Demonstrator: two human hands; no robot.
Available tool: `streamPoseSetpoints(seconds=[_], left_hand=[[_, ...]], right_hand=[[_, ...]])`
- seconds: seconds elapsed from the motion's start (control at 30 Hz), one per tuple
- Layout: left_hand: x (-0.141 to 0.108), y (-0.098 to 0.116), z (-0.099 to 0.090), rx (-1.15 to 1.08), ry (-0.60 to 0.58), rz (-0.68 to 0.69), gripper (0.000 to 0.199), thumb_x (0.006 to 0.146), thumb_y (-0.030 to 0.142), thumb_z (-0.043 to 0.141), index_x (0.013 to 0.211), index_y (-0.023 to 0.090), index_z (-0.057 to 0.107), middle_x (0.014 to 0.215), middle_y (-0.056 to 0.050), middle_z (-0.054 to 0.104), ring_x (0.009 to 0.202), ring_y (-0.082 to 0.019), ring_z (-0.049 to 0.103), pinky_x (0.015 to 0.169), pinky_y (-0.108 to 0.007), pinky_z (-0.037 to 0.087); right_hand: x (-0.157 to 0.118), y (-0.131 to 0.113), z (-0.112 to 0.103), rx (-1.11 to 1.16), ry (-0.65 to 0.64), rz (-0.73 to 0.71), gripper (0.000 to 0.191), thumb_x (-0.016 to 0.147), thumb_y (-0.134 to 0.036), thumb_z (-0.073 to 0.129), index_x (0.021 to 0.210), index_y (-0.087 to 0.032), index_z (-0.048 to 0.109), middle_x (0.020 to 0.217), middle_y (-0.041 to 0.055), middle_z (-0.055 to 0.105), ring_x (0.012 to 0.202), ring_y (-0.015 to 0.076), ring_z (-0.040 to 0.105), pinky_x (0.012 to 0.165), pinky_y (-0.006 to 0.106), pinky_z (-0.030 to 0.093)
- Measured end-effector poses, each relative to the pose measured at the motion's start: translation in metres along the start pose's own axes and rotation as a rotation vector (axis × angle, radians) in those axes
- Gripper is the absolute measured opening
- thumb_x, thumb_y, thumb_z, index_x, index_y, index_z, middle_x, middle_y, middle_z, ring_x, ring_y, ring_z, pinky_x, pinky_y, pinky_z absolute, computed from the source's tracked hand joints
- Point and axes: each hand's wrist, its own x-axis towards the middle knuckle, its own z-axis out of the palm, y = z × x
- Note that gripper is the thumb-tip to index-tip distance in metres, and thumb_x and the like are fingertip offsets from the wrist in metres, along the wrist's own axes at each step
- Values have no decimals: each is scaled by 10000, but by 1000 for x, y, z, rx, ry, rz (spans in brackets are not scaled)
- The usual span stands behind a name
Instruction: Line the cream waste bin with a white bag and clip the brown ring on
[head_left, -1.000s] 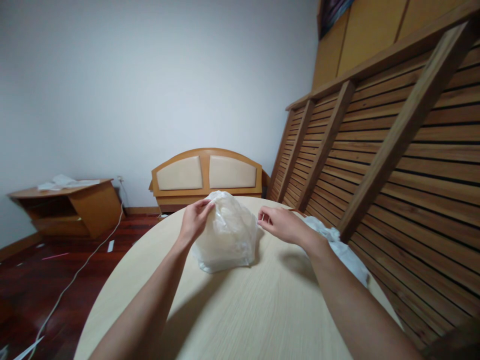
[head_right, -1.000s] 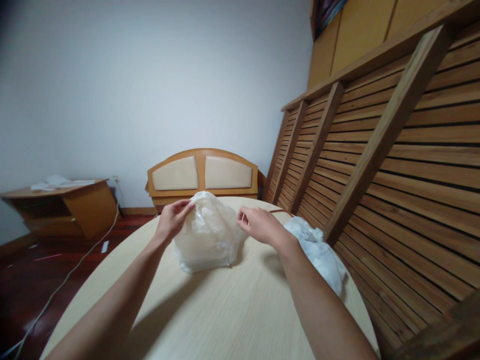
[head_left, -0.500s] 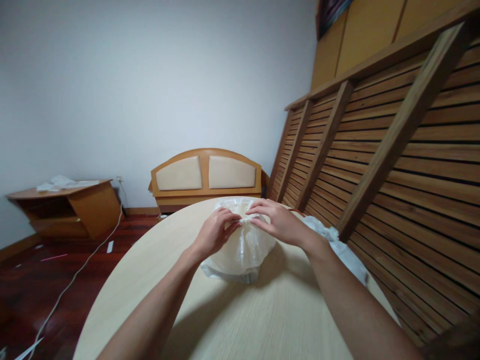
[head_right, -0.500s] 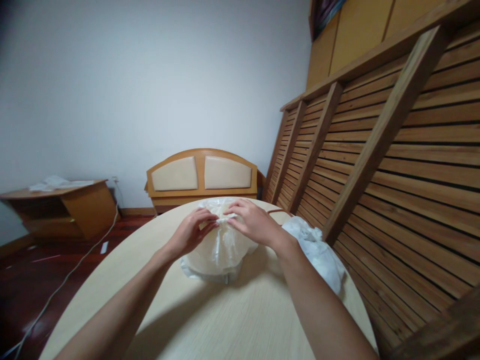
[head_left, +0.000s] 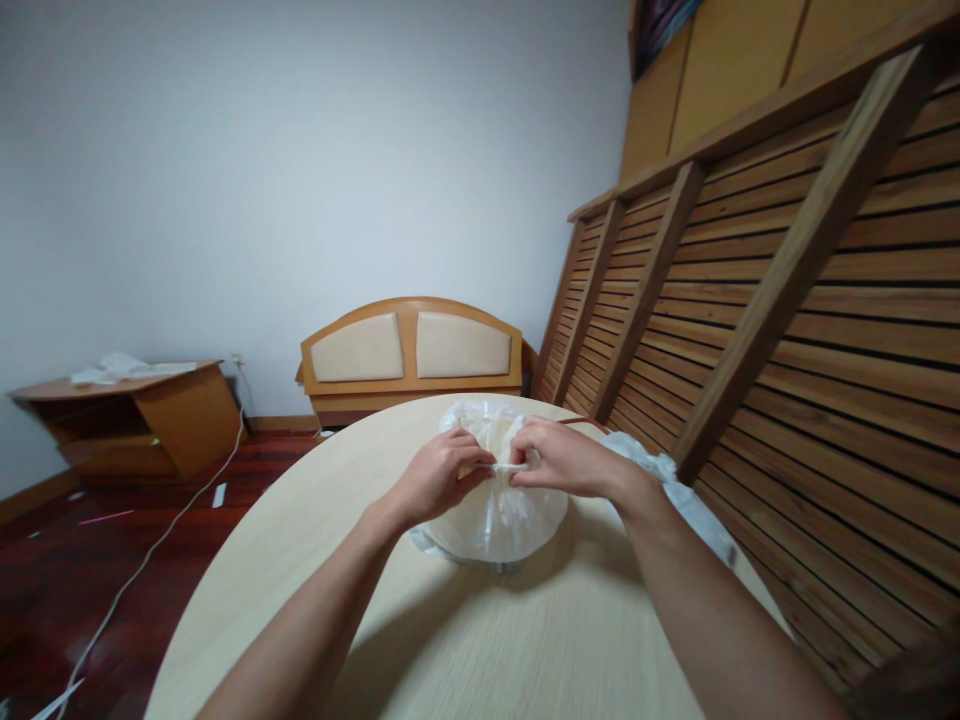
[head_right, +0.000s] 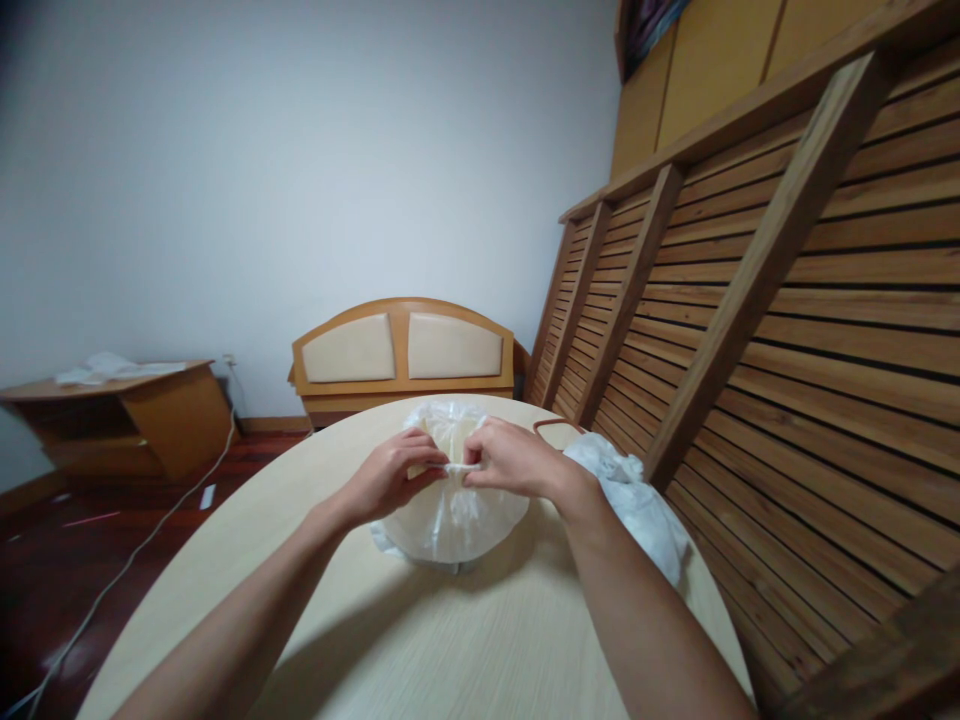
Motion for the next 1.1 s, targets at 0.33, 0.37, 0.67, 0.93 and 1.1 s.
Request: streamPoseSetpoints(seconds=[0.33, 0.37, 0.67, 0.93, 1.1], left_hand=[[-2, 6, -6, -98, -151, 21, 144, 913, 278, 613, 933, 179, 716, 848, -52, 695, 825, -175, 609, 779, -290, 470], [-2, 7, -6, -103, -159, 14, 146, 911, 283, 614, 934, 181, 715, 855, -53, 696, 837, -179, 612, 782, -292, 471], [-2, 5, -23, -193, -69, -116, 408, 906, 490, 589, 1187, 199, 637, 1245, -108, 652, 1185, -260, 575, 1059, -426, 427], [-8, -23, -17, -238, 172, -401, 555, 974, 540, 391, 1376, 178, 521, 1548, -136, 411, 1439, -276, 362, 1203, -490, 244], [-8, -20, -25, -408, 277, -433, 609, 963, 568, 389, 1415, 170, 474, 1484, -137, 500, 1383, -283, 442, 1173, -463, 302]], right_hand=[[-4, 3, 2, 61, -76, -26, 96, 700, -234, 789, 755, -193, 721, 816, 22, 641, 831, 200, 593, 746, 290, 435], [-4, 3, 2, 66, -76, -32, 96, 699, -230, 791, 756, -195, 722, 818, 22, 645, 840, 201, 593, 751, 290, 437], [-1, 1, 2, 63, -69, -86, 101, 718, -234, 799, 760, -192, 718, 840, 27, 654, 896, 211, 584, 817, 309, 438], [-3, -10, -11, 109, 46, -195, 130, 796, -233, 752, 729, -179, 655, 805, 24, 625, 839, 186, 573, 787, 299, 438], [-10, -20, -24, 162, 101, -288, 153, 820, -233, 738, 702, -192, 649, 764, 13, 636, 828, 176, 577, 821, 305, 440]])
